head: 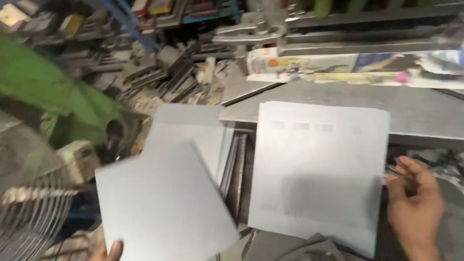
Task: Stamping vents into metal plates using an industrial press machine.
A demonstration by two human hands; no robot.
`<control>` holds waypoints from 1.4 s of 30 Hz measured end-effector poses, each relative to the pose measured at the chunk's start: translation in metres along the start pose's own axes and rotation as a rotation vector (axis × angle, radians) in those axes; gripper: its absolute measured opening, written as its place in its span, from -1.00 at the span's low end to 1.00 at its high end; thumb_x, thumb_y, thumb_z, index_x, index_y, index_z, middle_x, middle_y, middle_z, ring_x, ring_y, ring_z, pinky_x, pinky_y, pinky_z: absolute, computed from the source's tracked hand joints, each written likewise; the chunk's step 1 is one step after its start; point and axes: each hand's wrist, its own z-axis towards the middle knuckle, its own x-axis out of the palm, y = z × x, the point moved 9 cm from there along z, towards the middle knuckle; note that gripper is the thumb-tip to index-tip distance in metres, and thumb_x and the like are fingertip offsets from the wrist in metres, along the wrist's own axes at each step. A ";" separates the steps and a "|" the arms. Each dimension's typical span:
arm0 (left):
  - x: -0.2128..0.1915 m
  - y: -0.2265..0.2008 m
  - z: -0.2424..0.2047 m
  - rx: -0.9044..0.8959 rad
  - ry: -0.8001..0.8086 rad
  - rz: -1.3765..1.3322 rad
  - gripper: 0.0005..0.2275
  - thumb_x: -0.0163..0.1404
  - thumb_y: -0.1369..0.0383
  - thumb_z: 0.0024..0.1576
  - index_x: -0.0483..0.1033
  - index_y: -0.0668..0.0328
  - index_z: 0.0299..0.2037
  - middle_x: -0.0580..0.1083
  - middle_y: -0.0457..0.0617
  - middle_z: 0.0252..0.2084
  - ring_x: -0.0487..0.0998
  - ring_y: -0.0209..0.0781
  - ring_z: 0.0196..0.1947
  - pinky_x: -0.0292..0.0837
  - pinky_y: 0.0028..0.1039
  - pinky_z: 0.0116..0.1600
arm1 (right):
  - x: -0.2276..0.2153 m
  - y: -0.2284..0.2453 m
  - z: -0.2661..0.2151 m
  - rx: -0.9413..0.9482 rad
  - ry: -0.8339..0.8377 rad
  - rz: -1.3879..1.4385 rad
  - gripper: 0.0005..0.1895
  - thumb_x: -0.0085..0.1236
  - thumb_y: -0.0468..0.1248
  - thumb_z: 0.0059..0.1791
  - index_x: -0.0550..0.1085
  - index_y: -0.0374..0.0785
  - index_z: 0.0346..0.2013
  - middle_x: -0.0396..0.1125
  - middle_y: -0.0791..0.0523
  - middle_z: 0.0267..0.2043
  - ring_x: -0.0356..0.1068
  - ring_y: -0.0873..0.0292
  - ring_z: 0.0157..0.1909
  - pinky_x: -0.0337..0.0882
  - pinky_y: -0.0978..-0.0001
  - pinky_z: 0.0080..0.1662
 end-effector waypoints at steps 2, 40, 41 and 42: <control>0.024 -0.138 -0.015 -0.019 0.029 -0.065 -0.47 -0.07 0.24 0.14 0.36 0.47 0.28 0.53 0.34 0.15 0.54 0.09 0.15 0.39 -0.20 0.23 | 0.007 0.021 0.005 -0.106 -0.009 0.081 -0.57 0.02 -0.73 0.04 0.33 -0.63 0.22 0.32 -0.19 0.08 0.36 -0.03 0.06 0.36 0.20 0.12; 0.320 -0.759 -0.022 0.374 0.425 -0.702 -0.84 0.04 0.34 0.25 0.58 0.27 -0.13 0.48 0.01 -0.37 0.50 -0.17 -0.36 0.47 -0.35 -0.15 | 0.000 -0.053 0.243 0.454 0.207 0.769 -0.89 0.24 -0.36 -0.05 0.53 -0.37 -0.28 0.47 -0.05 -0.48 0.51 0.07 -0.51 0.52 0.17 -0.36; 0.324 -0.758 -0.017 0.370 0.428 -0.704 -0.84 0.04 0.34 0.25 0.58 0.27 -0.13 0.48 0.01 -0.37 0.50 -0.17 -0.36 0.47 -0.35 -0.15 | 0.002 -0.063 0.247 0.456 0.207 0.764 -0.89 0.24 -0.36 -0.05 0.53 -0.37 -0.28 0.47 -0.05 -0.48 0.51 0.07 -0.51 0.52 0.17 -0.36; 0.327 -0.756 -0.012 0.383 0.416 -0.660 -0.78 0.03 0.32 0.24 0.57 0.30 -0.03 0.50 0.08 -0.29 0.50 -0.12 -0.24 0.45 -0.24 -0.03 | 0.005 -0.071 0.253 0.448 0.205 0.760 -0.89 0.25 -0.36 -0.05 0.53 -0.37 -0.29 0.46 -0.04 -0.49 0.50 0.07 -0.52 0.52 0.17 -0.38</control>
